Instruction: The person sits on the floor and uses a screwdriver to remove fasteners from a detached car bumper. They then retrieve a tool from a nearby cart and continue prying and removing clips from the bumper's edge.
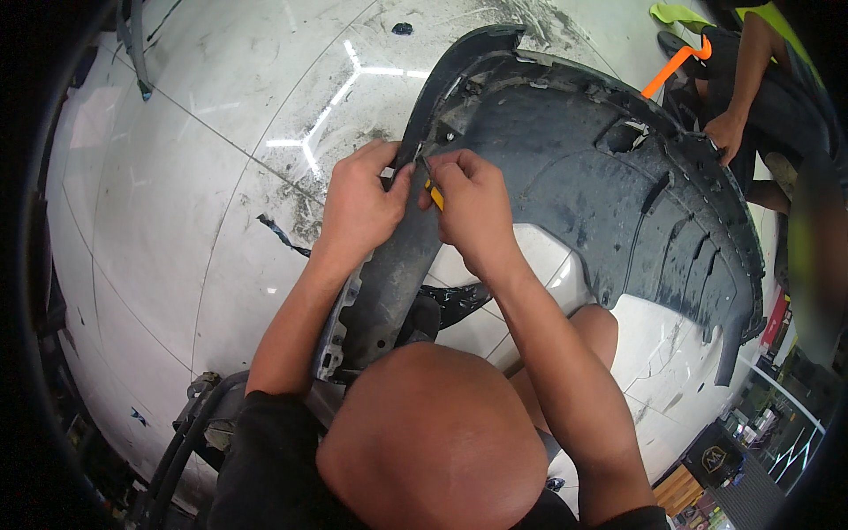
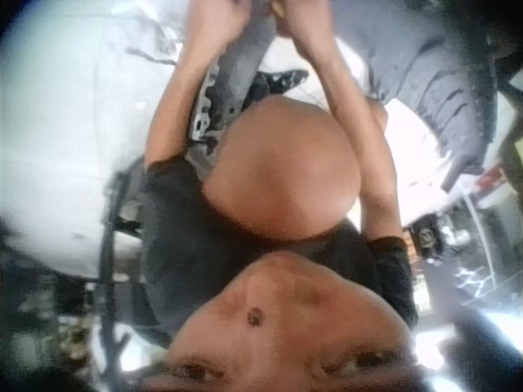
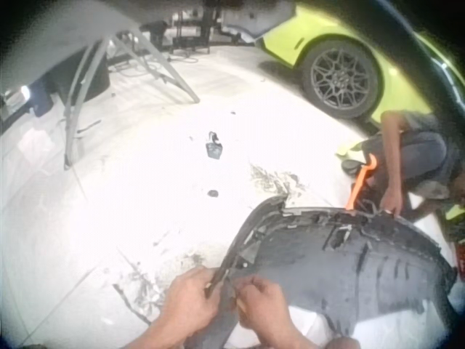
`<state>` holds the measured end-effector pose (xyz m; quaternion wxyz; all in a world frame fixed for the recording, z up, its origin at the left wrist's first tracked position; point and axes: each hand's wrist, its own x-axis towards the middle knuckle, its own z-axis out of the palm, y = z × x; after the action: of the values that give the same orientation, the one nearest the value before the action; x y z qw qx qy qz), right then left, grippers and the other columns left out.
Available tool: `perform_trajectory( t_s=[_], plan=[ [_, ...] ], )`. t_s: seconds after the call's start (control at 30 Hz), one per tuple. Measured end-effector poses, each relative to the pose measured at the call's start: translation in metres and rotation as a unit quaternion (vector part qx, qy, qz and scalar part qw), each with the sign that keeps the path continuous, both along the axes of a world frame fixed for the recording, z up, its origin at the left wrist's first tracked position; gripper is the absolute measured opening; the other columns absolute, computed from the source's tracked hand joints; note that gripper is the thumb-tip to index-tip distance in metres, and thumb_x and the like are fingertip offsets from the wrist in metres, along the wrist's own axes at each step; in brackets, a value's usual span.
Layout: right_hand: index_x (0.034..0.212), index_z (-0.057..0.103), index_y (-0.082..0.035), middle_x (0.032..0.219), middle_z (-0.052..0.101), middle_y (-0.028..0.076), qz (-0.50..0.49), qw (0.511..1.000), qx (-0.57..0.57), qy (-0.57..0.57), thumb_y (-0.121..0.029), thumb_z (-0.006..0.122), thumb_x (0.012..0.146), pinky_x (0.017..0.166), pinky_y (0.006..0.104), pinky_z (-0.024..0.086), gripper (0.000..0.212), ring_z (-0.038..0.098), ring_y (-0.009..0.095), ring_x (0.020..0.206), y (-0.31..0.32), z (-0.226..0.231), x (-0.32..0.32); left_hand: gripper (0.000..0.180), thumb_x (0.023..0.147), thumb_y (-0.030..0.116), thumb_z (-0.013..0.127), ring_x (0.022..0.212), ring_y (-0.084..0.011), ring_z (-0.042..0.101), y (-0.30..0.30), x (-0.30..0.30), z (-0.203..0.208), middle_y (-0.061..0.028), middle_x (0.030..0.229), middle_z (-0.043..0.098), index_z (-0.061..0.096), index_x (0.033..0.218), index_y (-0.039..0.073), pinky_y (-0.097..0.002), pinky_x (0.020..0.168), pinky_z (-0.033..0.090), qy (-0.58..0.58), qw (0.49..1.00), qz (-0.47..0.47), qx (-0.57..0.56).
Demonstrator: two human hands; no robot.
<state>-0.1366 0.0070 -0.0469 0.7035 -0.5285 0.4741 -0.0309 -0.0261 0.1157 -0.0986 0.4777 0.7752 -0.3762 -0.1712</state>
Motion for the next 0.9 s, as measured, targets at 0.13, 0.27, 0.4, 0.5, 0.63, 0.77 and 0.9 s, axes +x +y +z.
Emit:
perform_trajectory(
  t_s=[0.13,0.27,0.4,0.5,0.63,0.77,0.9],
  plan=[
    [0.109,0.062,0.006,0.077,0.068,0.014,-0.053,0.99,0.124,-0.034,-0.018,0.057,0.098,0.046,0.03,0.041,0.027,0.052,0.016,0.048,-0.007,0.002,0.003,0.015,0.086,0.004,0.07,0.079,-0.0426,0.065,0.002,0.002,0.001,-0.0225,0.088,0.065,0.071,0.1,-0.003,-0.0448,0.066,0.05,-0.008,1.0,-0.014,-0.009],
    [0.108,0.057,0.008,0.079,0.069,0.027,0.086,0.942,-0.321,0.052,-0.014,0.057,0.096,0.062,0.044,0.054,0.026,0.068,0.036,0.062,0.009,-0.013,0.013,0.013,0.087,0.004,0.069,0.079,-0.0439,0.064,-0.002,-0.001,-0.001,-0.0232,0.087,0.064,0.071,0.098,-0.003,-0.0454,0.066,0.049,0.002,0.999,-0.028,-0.033],
    [0.11,0.053,0.009,0.082,0.069,0.033,0.038,0.936,-0.337,0.095,-0.012,0.056,0.097,0.076,0.0512,0.055,0.025,0.073,0.047,0.082,0.037,-0.002,0.026,0.013,0.089,0.007,0.068,0.08,-0.0457,0.062,0.001,0.001,-0.002,-0.0237,0.085,0.062,0.07,0.098,-0.003,-0.0468,0.067,0.049,0.009,0.999,-0.032,-0.025],
    [0.109,0.052,0.009,0.081,0.07,0.031,-0.007,0.949,-0.304,0.087,-0.012,0.056,0.098,0.073,0.0483,0.055,0.023,0.073,0.045,0.08,0.038,0.0,0.019,0.015,0.089,0.009,0.069,0.081,-0.047,0.062,-0.004,-0.005,-0.004,-0.0238,0.084,0.062,0.068,0.098,-0.003,-0.0494,0.069,0.049,-0.033,0.999,-0.009,-0.011],
    [0.108,0.052,0.008,0.079,0.07,0.03,-0.015,0.95,-0.298,0.092,-0.011,0.055,0.099,0.07,0.0461,0.055,0.021,0.074,0.042,0.077,0.039,-0.006,0.016,0.015,0.09,0.01,0.07,0.085,-0.0486,0.063,-0.006,-0.002,-0.006,-0.0238,0.089,0.065,0.066,0.095,-0.003,-0.0518,0.073,0.049,-0.039,0.999,-0.016,0.03],
    [0.107,0.053,0.007,0.077,0.07,0.028,-0.037,0.958,-0.272,0.078,-0.012,0.055,0.099,0.07,0.0459,0.054,0.021,0.073,0.04,0.074,0.04,-0.001,0.018,0.016,0.089,0.011,0.07,0.088,-0.0489,0.064,-0.012,-0.002,0.0,-0.0246,0.091,0.066,0.066,0.096,-0.003,-0.053,0.075,0.05,-0.046,0.997,-0.013,0.06],
    [0.106,0.052,0.007,0.078,0.07,0.028,-0.042,0.955,-0.283,0.072,-0.013,0.055,0.099,0.07,0.0454,0.054,0.021,0.073,0.039,0.075,0.035,-0.009,0.017,0.017,0.089,0.011,0.07,0.089,-0.0491,0.064,-0.017,-0.004,0.002,-0.0264,0.091,0.066,0.066,0.098,-0.003,-0.0547,0.076,0.05,-0.052,0.997,0.015,0.046]
  ],
)
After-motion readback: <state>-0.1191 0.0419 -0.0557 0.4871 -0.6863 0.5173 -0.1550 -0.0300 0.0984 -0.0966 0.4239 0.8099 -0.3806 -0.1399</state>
